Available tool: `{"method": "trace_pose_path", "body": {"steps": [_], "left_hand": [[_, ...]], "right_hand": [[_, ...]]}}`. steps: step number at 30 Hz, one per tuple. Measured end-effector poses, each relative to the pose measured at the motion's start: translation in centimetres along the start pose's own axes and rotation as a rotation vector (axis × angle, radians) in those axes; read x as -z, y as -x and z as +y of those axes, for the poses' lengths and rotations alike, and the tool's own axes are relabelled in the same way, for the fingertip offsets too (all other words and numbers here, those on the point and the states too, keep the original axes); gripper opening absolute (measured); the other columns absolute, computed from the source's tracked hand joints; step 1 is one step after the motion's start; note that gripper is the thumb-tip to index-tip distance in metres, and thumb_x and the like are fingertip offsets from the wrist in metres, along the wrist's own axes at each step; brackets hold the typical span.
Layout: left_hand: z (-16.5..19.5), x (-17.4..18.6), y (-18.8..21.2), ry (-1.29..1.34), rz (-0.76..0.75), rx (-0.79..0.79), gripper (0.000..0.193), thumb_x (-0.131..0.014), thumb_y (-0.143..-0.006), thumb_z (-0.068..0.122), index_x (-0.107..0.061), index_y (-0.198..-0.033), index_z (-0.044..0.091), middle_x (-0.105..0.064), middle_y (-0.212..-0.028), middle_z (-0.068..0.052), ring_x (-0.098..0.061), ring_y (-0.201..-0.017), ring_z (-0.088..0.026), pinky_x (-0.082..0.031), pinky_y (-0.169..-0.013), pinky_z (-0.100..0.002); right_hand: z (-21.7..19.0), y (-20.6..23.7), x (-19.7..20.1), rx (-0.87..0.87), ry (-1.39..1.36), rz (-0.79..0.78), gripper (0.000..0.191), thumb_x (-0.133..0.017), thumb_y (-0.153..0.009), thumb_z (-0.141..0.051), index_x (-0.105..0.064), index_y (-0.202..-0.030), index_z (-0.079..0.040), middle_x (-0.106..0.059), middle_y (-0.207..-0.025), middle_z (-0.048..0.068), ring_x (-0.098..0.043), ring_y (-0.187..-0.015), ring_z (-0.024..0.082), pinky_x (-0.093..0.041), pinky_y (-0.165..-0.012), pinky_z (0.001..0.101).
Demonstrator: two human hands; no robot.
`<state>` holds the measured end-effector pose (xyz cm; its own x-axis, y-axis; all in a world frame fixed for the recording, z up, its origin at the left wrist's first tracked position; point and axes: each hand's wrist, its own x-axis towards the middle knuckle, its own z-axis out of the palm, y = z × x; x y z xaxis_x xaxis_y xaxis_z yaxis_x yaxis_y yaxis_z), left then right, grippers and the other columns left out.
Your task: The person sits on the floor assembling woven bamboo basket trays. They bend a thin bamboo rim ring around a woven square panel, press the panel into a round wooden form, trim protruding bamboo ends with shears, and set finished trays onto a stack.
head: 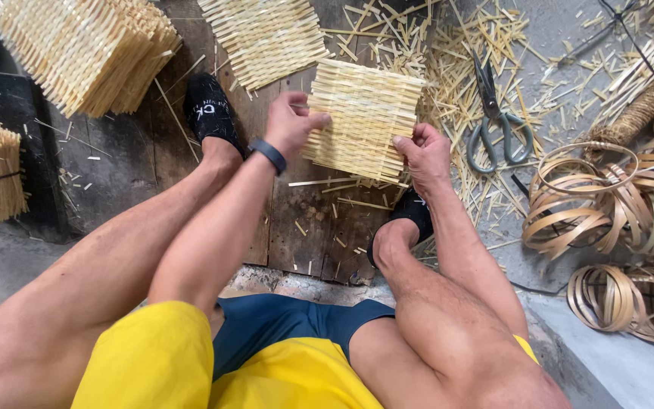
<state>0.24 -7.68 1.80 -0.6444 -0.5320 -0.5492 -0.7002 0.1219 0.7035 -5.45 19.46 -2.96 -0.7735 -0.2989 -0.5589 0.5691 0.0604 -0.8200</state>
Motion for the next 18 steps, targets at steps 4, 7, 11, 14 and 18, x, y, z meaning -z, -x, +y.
{"method": "trace_pose_path", "body": {"steps": [4,7,11,14,18], "left_hand": [[-1.7,0.0,-2.1,0.186,-0.272,0.081,0.027,-0.086,-0.076,0.007,-0.072,-0.097,-0.001,-0.077,-0.088,-0.008,-0.073,-0.076,-0.015,-0.061,-0.071,-0.033],[-2.7,-0.2,-2.2,0.202,-0.25,0.082,0.026,-0.085,-0.075,0.007,-0.072,-0.097,0.001,-0.078,-0.088,-0.007,-0.074,-0.074,-0.012,-0.062,-0.069,-0.028],[-3.1,-0.2,-1.3,0.028,-0.212,-0.006,0.031,-0.086,-0.078,0.01,-0.073,-0.104,-0.001,-0.075,-0.091,-0.006,-0.068,-0.075,-0.011,-0.056,-0.067,-0.024],[-2.9,-0.2,-0.4,0.137,-0.244,0.076,0.055,-0.087,-0.075,0.011,-0.066,-0.124,-0.002,-0.069,-0.091,-0.004,-0.063,-0.074,-0.012,-0.05,-0.06,-0.026],[-2.6,0.7,1.0,0.092,-0.145,0.083,0.08,-0.087,-0.077,0.018,-0.046,-0.143,0.0,-0.067,-0.109,-0.009,-0.067,-0.087,-0.015,-0.058,-0.066,-0.026]], "right_hand": [[-0.7,0.3,-0.1,-0.02,-0.008,0.011,0.018,-0.076,-0.088,-0.001,-0.067,-0.103,0.0,-0.074,-0.088,0.006,-0.068,-0.072,0.008,-0.058,-0.064,0.0201],[-0.8,0.7,-0.4,-0.022,0.035,0.042,0.02,-0.075,-0.088,-0.002,-0.067,-0.105,0.002,-0.075,-0.09,0.008,-0.07,-0.075,0.01,-0.06,-0.069,0.0224],[0.6,1.6,0.0,0.078,0.075,0.074,0.024,-0.076,-0.088,-0.003,-0.066,-0.11,-0.001,-0.074,-0.096,0.004,-0.07,-0.084,0.008,-0.06,-0.076,0.0224],[1.4,3.2,3.2,0.258,0.13,0.218,0.024,-0.077,-0.09,-0.003,-0.066,-0.111,-0.002,-0.069,-0.094,0.003,-0.066,-0.083,0.009,-0.057,-0.075,0.0234],[0.3,6.3,13.1,0.684,0.235,0.586,0.009,-0.07,-0.104,-0.001,-0.067,-0.112,-0.003,-0.064,-0.1,0.002,-0.059,-0.091,0.011,-0.053,-0.084,0.0258]]}}
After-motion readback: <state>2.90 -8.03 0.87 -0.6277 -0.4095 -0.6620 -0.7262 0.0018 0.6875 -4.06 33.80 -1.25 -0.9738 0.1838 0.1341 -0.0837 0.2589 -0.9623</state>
